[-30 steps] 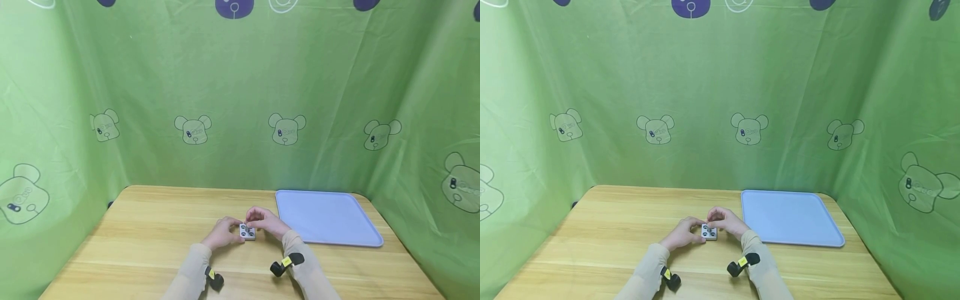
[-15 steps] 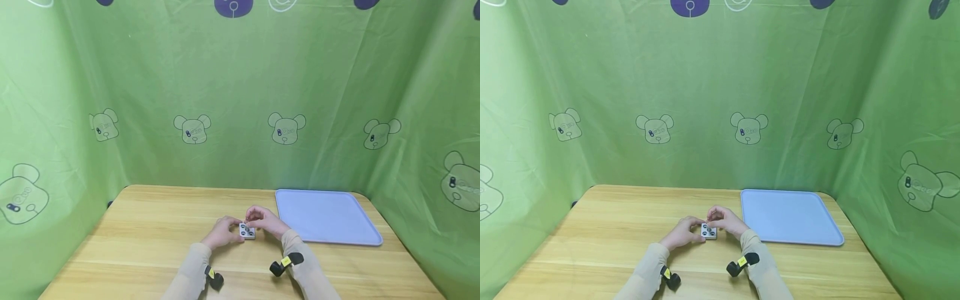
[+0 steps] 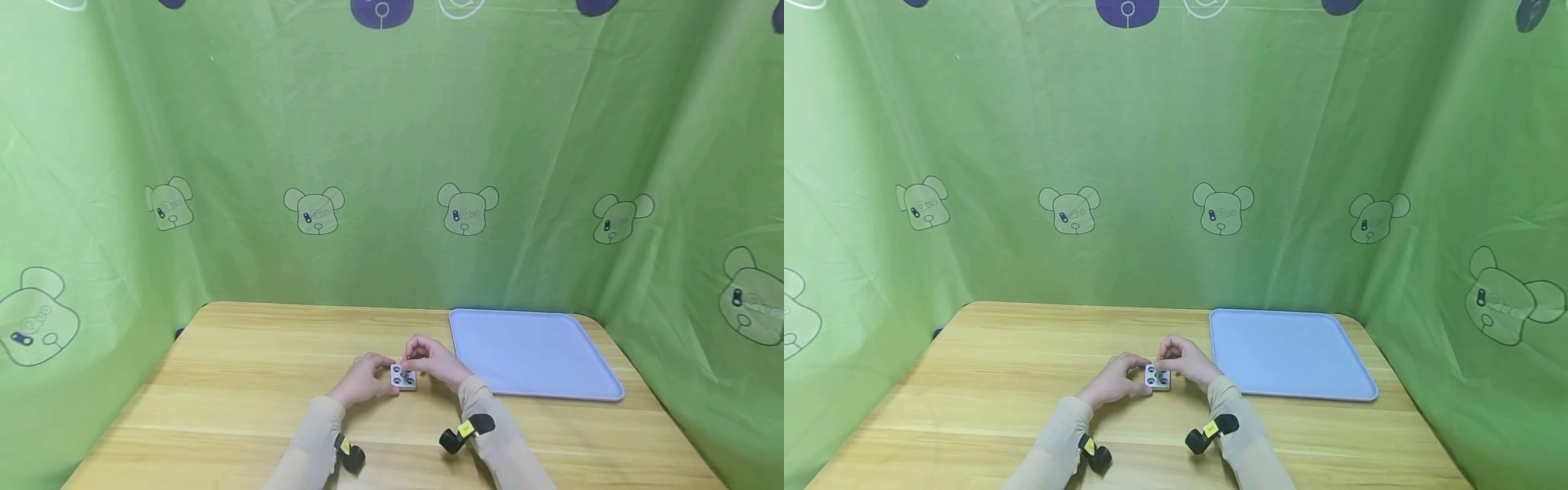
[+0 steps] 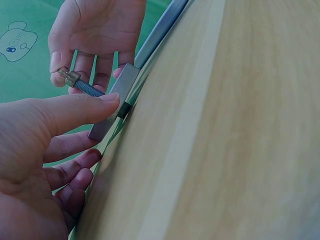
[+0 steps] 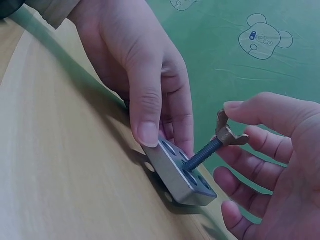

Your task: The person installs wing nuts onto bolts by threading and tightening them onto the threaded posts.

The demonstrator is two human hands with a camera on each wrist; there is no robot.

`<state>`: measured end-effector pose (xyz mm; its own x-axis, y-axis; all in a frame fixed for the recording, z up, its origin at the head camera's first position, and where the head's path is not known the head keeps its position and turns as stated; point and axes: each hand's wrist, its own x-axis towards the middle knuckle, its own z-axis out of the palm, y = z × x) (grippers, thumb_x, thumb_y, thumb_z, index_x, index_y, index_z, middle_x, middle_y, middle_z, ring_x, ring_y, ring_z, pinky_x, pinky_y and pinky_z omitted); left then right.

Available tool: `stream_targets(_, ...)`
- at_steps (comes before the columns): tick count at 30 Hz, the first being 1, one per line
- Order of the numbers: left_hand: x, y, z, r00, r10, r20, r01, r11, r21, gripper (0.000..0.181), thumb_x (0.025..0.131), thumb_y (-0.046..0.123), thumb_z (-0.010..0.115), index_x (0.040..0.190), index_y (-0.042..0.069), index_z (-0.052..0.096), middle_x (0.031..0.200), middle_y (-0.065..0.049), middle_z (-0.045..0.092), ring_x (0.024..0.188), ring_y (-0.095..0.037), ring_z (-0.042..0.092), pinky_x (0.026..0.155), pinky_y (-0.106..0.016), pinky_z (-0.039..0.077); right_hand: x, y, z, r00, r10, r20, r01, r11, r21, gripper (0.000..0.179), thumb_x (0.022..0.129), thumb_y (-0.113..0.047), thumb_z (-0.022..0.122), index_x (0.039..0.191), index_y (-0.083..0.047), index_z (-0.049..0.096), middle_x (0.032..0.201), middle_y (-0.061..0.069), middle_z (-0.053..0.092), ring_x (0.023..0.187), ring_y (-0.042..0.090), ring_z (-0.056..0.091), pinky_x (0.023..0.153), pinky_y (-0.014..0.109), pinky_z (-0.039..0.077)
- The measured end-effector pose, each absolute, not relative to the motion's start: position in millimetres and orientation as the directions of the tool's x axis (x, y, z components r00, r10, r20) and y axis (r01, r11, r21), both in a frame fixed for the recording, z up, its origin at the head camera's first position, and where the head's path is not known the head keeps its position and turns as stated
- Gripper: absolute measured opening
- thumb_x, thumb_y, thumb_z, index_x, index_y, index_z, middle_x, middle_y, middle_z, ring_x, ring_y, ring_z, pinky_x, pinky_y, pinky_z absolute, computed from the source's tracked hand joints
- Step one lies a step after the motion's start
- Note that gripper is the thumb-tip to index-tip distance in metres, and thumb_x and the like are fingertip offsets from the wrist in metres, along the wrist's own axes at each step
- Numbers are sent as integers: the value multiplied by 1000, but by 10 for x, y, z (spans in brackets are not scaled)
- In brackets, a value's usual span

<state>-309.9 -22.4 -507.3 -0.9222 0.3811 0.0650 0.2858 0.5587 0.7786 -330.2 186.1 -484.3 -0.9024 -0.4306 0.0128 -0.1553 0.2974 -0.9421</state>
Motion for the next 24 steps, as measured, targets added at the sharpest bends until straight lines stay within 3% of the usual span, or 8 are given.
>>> stream_targets(7,-3096,-223,-5073,-923,380,63,284,562,777,59,72,25,83,125,5,63,128,-15,60,119,-33,49,105,-55,40,-3304,1845,-4836,-903,-429,16,-159,298,-941,28,87,-4,66,101,13,48,84,-5,59,77,10,53,64,28,43)
stream_targets(16,-3092,-226,-5073,-923,379,66,286,563,775,59,73,25,82,124,5,63,128,-16,60,119,-33,49,105,-55,40,-3307,1846,-4868,-910,-414,11,-151,308,-940,30,84,-14,72,101,3,53,86,-6,60,81,11,56,67,28,45)
stream_targets(24,-3082,-226,-5080,-923,379,60,283,567,773,59,72,25,83,125,7,63,129,-15,59,119,-33,49,104,-56,40,-3315,1907,-4881,-890,-455,18,-182,318,-930,41,85,-18,70,119,-1,57,113,17,64,95,15,57,74,31,49)
